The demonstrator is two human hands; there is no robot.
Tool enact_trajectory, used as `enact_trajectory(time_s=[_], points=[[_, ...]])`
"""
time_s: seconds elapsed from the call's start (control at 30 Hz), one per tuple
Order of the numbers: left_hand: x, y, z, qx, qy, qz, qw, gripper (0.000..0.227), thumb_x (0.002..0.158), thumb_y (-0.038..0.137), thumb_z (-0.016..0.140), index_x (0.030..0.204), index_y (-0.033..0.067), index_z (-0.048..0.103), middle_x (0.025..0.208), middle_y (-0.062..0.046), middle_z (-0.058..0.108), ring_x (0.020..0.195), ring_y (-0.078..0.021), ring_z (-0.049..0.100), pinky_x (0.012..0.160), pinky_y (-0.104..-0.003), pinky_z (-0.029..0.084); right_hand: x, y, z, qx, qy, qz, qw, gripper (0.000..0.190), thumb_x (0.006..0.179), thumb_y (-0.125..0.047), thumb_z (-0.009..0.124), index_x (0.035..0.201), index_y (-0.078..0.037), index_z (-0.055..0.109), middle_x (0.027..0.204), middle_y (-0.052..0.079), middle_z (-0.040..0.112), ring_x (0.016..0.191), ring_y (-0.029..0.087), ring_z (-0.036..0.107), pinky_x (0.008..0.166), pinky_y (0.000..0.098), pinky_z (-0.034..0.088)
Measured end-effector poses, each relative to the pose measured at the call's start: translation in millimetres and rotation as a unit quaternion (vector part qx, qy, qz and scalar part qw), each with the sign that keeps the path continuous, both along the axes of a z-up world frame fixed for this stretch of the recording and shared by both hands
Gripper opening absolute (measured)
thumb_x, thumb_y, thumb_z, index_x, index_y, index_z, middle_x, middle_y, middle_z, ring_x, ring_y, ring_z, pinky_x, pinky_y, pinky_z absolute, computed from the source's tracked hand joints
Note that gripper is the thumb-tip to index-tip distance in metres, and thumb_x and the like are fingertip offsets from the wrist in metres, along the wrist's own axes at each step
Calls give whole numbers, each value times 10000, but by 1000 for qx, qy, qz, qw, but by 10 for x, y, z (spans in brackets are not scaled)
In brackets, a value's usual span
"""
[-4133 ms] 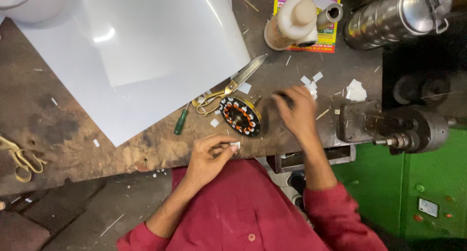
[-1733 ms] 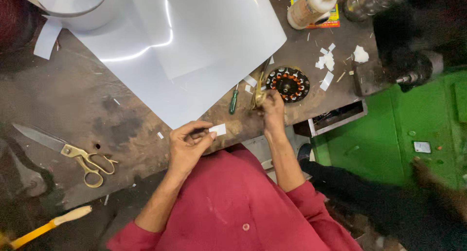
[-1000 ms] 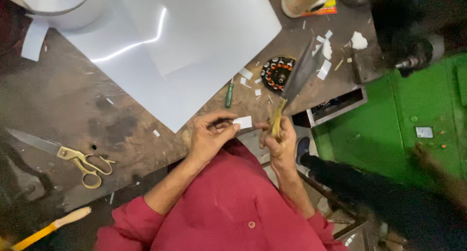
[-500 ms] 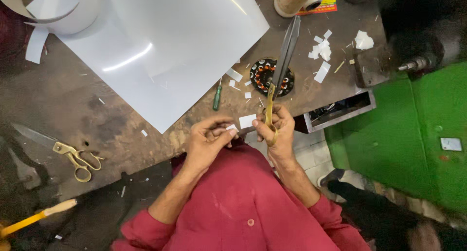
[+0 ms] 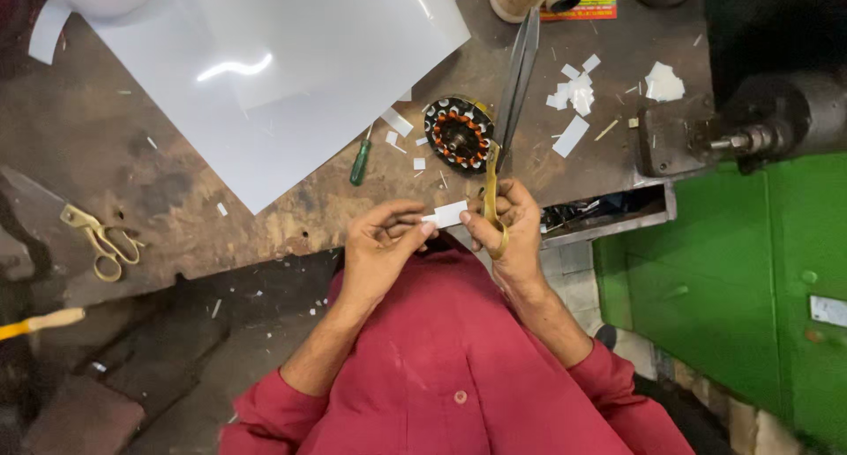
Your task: The person cuts small rectangular pieces from a white sheet using scissors and places them into the slots of a circular motor stator. The person repeatedly picks up pieces, cuts them to size, and inserts them into the stator slots, occasionally adjusting the stator and clearing debris from the work surface.
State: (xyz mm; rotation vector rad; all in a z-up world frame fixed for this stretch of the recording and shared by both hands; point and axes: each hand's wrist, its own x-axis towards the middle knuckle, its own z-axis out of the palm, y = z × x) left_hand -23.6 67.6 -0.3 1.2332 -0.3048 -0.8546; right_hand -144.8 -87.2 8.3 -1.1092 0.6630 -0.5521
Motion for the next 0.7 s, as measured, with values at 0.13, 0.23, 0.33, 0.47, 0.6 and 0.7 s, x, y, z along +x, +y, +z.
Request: enact_trajectory(time_s=[0.13,0.23,0.33,0.47,0.6,0.7], points=[[-124,-84,-14,-6,16,25,1000,207,929,-28,741,1127,-85,716,986,-140,772,854,-154,749,701,-247,600,-55,-68,-61,1,2,20,1000,405,817,46,791,1125,-6,533,871,74,700,604,65,595,476,207,473],[-138,-150,-13,-10,46,37,998,212,916,-18,745,1117,-75,710,979,-132,772,839,-152,755,679,-239,594,-48,-104,-73,10,-6,28,1000,395,822,44,794,1119,-5,538,869,73,697,599,71,595,477,212,480],[-138,-182,-21,-13,62,44,997,289,870,-30,762,1148,-56,688,968,-124,767,813,-150,754,665,-237,595,-21,-111,-78,18,-21,33,999,399,823,43,799,1122,-9,540,864,71,692,600,74,595,467,213,477],[-183,-193,-51,-38,53,54,996,373,850,-56,773,1215,-55,694,977,-114,755,838,-132,738,730,-242,608,-63,-99,-109,16,-21,35,999,401,838,17,801,1141,-11,539,880,61,686,638,70,601,487,213,480],[-163,-217,-19,-74,32,65,995,281,881,-66,775,1158,-71,727,1010,-107,767,885,-113,726,794,-241,614,-205,-151,-179,-16,0,30,999,442,889,-233,807,1144,-7,525,823,19,619,604,79,602,448,216,459],[-120,-253,41,-74,15,85,993,253,885,-49,779,1136,-52,744,991,-80,761,847,-86,703,743,-210,589,-442,-209,-296,-10,-63,59,996,619,962,-543,749,1118,18,538,634,16,535,460,52,441,410,198,356]])
